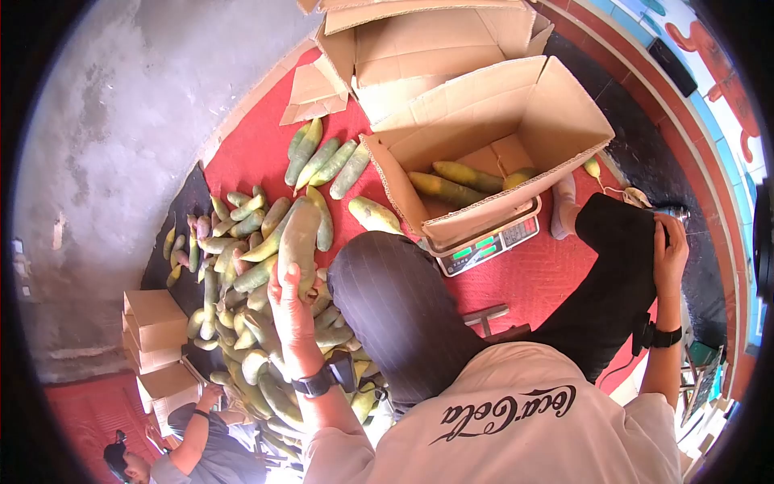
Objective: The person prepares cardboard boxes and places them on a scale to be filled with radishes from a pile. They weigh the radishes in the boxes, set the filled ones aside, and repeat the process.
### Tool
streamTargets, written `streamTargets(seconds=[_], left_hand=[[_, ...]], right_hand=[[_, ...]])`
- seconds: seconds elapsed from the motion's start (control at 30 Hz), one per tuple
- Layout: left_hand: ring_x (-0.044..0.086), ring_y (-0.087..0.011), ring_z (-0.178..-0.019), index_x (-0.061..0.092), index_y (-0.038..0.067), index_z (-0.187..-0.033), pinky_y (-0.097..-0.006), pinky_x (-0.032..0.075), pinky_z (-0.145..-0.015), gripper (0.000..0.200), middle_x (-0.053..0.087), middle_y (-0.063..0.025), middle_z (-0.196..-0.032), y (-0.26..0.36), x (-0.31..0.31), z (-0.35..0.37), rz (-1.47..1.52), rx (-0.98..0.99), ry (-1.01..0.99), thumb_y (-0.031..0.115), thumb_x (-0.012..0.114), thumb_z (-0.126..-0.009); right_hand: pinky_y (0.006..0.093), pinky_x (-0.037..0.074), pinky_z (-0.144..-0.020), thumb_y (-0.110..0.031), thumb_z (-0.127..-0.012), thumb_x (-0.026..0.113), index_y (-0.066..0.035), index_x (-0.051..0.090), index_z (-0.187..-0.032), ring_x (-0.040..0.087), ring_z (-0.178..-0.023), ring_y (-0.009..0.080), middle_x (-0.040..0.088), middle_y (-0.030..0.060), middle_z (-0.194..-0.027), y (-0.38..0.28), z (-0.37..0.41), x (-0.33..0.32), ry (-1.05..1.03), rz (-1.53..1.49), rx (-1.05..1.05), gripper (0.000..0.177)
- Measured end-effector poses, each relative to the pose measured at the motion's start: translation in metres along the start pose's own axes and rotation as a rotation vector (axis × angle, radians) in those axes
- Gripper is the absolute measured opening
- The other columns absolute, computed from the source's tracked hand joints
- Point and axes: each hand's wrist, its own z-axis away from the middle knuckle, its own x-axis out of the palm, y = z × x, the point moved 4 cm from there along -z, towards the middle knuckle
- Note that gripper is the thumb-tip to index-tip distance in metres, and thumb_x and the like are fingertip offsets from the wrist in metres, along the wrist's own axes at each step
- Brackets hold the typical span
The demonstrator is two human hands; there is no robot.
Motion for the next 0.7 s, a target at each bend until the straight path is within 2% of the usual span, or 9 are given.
streamTargets(seconds=[0.1,0.3,0.37,0.43,0.47,0.5,0.57,0.63,0.7], left_hand=[[0.06,-0.018,-0.082,0.049,-0.001,-0.123,-0.0302,0.049,-0.066,0.057,0.06,-0.0117,-0.105,0.036,0.037,0.01,0.022,0.066,-0.155,0.034,0.066,-0.082],[0.061,-0.0195,-0.084,0.044,-0.008,-0.124,-0.029,0.052,-0.063,0.073,0.058,-0.015,-0.106,0.066,0.106,0.046,-0.038,0.147,-0.35,0.038,0.072,-0.075],[0.061,-0.016,-0.081,0.046,-0.007,-0.122,-0.0278,0.053,-0.062,0.073,0.059,-0.0109,-0.1,0.063,0.119,0.056,-0.006,0.066,-0.528,0.043,0.072,-0.075],[0.061,-0.0154,-0.082,0.048,-0.005,-0.12,-0.027,0.053,-0.064,0.072,0.06,-0.009,-0.099,0.055,0.137,0.068,0.018,-0.023,-0.661,0.045,0.071,-0.075],[0.063,-0.0197,-0.079,0.046,-0.006,-0.12,-0.0285,0.054,-0.058,0.076,0.061,-0.013,-0.097,0.05,0.148,0.077,-0.013,-0.027,-0.642,0.049,0.071,-0.073],[0.059,-0.0132,-0.086,0.05,0.0,-0.12,-0.026,0.052,-0.069,0.068,0.06,-0.0073,-0.1,0.05,0.159,0.087,-0.052,-0.137,-0.696,0.044,0.073,-0.073],[0.056,-0.0125,-0.09,0.052,0.001,-0.118,-0.0261,0.048,-0.075,0.06,0.059,-0.0066,-0.101,0.038,0.172,0.097,-0.252,-0.17,-0.806,0.038,0.073,-0.075],[0.053,-0.0127,-0.094,0.053,0.001,-0.116,-0.0271,0.045,-0.082,0.051,0.058,-0.0061,-0.102,0.038,0.193,0.11,-0.325,-0.063,-0.929,0.03,0.072,-0.078],[0.053,-0.0133,-0.098,0.051,0.0,-0.117,-0.0285,0.043,-0.086,0.047,0.057,-0.0081,-0.104,0.034,0.205,0.118,-0.334,-0.054,-1.04,0.023,0.071,-0.08]], right_hand=[[0.0344,0.044,-0.084,-0.004,-0.086,0.055,0.002,0.06,-0.092,0.059,-0.092,0.0309,0.062,0.0157,-0.095,-0.007,0.0,0.0,0.021,0.009,0.007,0.01],[0.0381,0.046,-0.08,-0.005,-0.08,0.06,0.001,0.06,-0.089,0.058,-0.089,0.0346,0.062,0.0153,-0.091,-0.016,-0.004,-0.005,0.051,0.024,-0.037,0.011],[0.0382,0.046,-0.08,-0.005,-0.077,0.063,0.0,0.061,-0.091,0.058,-0.089,0.0344,0.062,0.0158,-0.092,-0.029,-0.004,-0.007,-0.004,-0.025,-0.145,0.015],[0.0388,0.047,-0.081,-0.006,-0.075,0.065,-0.001,0.061,-0.096,0.058,-0.091,0.0343,0.062,0.0162,-0.093,-0.053,-0.002,-0.009,-0.086,-0.164,-0.126,0.022],[0.039,0.047,-0.082,-0.008,-0.075,0.066,-0.002,0.061,-0.1,0.058,-0.092,0.0343,0.061,0.0159,-0.096,-0.071,-0.001,-0.01,-0.139,-0.263,-0.167,0.027],[0.0393,0.047,-0.084,-0.009,-0.074,0.068,-0.002,0.06,-0.104,0.058,-0.094,0.0343,0.061,0.0156,-0.098,-0.089,0.0,-0.011,-0.193,-0.365,-0.212,0.032],[0.0395,0.047,-0.088,-0.011,-0.072,0.07,-0.005,0.055,-0.116,0.058,-0.097,0.0342,0.059,0.0151,-0.107,-0.119,0.007,-0.008,-0.328,-0.533,-0.32,0.046],[0.0401,0.047,-0.089,-0.012,-0.071,0.073,-0.007,0.048,-0.126,0.057,-0.099,0.0345,0.056,0.0155,-0.115,-0.147,0.013,-0.006,-0.44,-0.648,-0.422,0.061],[0.0399,0.047,-0.089,-0.015,-0.07,0.074,-0.007,0.043,-0.13,0.057,-0.102,0.0349,0.055,0.0164,-0.117,-0.16,0.021,0.004,-0.603,-0.749,-0.444,0.068]])
